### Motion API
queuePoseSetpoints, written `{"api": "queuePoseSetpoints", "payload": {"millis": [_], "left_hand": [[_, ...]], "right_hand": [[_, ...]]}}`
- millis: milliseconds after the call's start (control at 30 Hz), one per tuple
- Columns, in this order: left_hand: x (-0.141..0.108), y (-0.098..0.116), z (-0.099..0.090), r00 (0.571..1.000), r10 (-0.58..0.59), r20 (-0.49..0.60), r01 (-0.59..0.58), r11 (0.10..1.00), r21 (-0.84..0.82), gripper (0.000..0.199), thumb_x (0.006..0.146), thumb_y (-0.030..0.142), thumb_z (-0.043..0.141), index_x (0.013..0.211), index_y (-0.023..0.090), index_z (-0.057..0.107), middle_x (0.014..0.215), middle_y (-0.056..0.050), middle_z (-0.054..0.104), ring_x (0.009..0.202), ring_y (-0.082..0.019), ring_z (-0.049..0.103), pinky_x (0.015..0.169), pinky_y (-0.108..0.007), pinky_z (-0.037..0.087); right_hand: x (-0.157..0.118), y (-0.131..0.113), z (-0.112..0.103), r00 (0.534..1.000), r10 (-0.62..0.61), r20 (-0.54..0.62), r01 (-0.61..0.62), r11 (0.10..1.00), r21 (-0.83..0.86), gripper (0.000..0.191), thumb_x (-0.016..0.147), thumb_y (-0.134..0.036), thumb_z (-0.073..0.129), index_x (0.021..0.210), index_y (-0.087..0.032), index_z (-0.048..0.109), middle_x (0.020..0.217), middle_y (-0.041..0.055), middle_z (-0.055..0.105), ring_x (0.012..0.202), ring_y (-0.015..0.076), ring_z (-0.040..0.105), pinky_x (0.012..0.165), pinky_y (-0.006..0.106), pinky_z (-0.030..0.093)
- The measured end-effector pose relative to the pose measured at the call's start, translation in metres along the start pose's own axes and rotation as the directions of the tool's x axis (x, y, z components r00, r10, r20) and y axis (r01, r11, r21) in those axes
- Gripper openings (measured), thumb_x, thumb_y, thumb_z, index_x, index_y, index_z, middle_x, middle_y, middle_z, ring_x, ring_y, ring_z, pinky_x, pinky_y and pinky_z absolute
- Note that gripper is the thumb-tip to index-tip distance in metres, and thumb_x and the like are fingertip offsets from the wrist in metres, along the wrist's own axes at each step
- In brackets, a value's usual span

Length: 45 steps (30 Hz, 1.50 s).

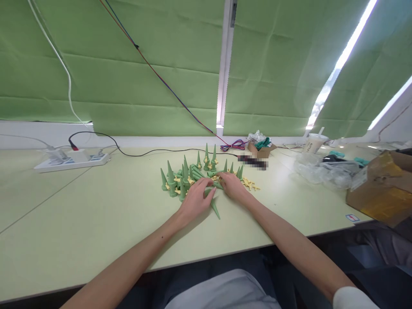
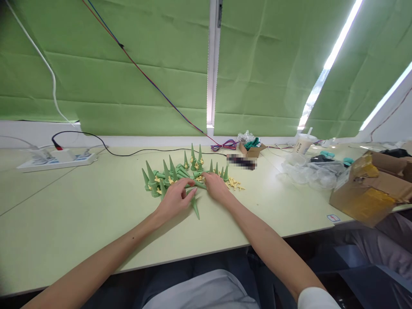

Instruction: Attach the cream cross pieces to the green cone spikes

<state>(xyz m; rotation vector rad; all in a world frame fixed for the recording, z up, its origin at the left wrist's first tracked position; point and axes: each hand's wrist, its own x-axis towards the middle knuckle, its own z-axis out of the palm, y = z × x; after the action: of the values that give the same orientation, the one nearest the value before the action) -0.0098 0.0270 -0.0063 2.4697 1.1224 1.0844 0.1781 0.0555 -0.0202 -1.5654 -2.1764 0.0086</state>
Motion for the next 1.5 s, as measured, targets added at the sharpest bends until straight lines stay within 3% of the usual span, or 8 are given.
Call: {"api": "queuePoseSetpoints", "payload": {"millis": [433,633,800,1000,1300,1500], "left_hand": [[-0.002,0.004,-0.001,0.999,0.033,0.039,-0.032,0.999,-0.034,0.016,0.091,0.025,0.047,0.098,0.021,0.061,0.098,-0.005,0.065,0.068,-0.016,0.058,0.07,-0.033,0.048],[-0.002,0.005,0.0,0.998,0.008,0.064,-0.004,0.998,-0.06,0.016,0.091,0.025,0.046,0.096,0.02,0.06,0.099,-0.005,0.063,0.064,-0.014,0.055,0.068,-0.032,0.046],[-0.002,0.005,0.0,0.998,-0.002,0.068,0.005,0.999,-0.041,0.015,0.09,0.024,0.046,0.094,0.02,0.059,0.089,-0.003,0.061,0.061,-0.013,0.051,0.066,-0.031,0.044],[-0.002,0.005,-0.001,0.994,-0.028,0.102,0.028,1.0,-0.003,0.016,0.09,0.022,0.045,0.088,0.019,0.06,0.077,-0.003,0.06,0.073,-0.018,0.056,0.066,-0.03,0.041],[-0.005,0.002,0.0,0.971,-0.131,0.198,0.112,0.988,0.109,0.013,0.088,0.023,0.045,0.09,0.021,0.058,0.067,-0.001,0.059,0.066,-0.019,0.056,0.059,-0.028,0.035],[-0.006,-0.001,0.001,0.968,-0.147,0.205,0.12,0.983,0.138,0.018,0.09,0.027,0.046,0.102,0.021,0.058,0.07,-0.002,0.06,0.068,-0.02,0.057,0.059,-0.027,0.037]], "right_hand": [[0.003,0.006,0.007,1.0,0.018,0.014,-0.017,1.0,-0.018,0.036,0.088,-0.006,0.044,0.117,-0.019,0.061,0.103,0.009,0.065,0.096,0.02,0.061,0.077,0.026,0.042],[0.003,0.008,0.008,1.0,0.003,0.009,-0.003,1.0,-0.009,0.034,0.089,-0.007,0.044,0.116,-0.018,0.061,0.103,0.0089,0.066,0.096,0.019,0.06,0.082,0.026,0.042],[0.003,0.008,0.007,1.0,-0.004,-0.004,0.004,1.0,0.014,0.035,0.087,-0.006,0.044,0.115,-0.016,0.063,0.103,0.0089,0.067,0.095,0.0189,0.061,0.083,0.026,0.043],[0.003,0.009,0.005,1.0,-0.004,-0.029,0.006,0.998,0.07,0.034,0.085,-0.004,0.047,0.111,-0.015,0.065,0.099,0.0089,0.07,0.095,0.0192,0.063,0.085,0.027,0.044],[0.002,0.012,0.005,0.993,0.009,-0.115,0.01,0.986,0.165,0.029,0.078,-0.003,0.052,0.098,-0.018,0.068,0.089,0.0062,0.074,0.085,0.021,0.067,0.079,0.029,0.048],[0.002,0.011,0.005,0.97,0.03,-0.243,0.057,0.938,0.341,0.016,0.078,-0.01,0.058,0.086,-0.019,0.067,0.079,0.0044,0.072,0.074,0.0188,0.067,0.071,0.03,0.05]]}}
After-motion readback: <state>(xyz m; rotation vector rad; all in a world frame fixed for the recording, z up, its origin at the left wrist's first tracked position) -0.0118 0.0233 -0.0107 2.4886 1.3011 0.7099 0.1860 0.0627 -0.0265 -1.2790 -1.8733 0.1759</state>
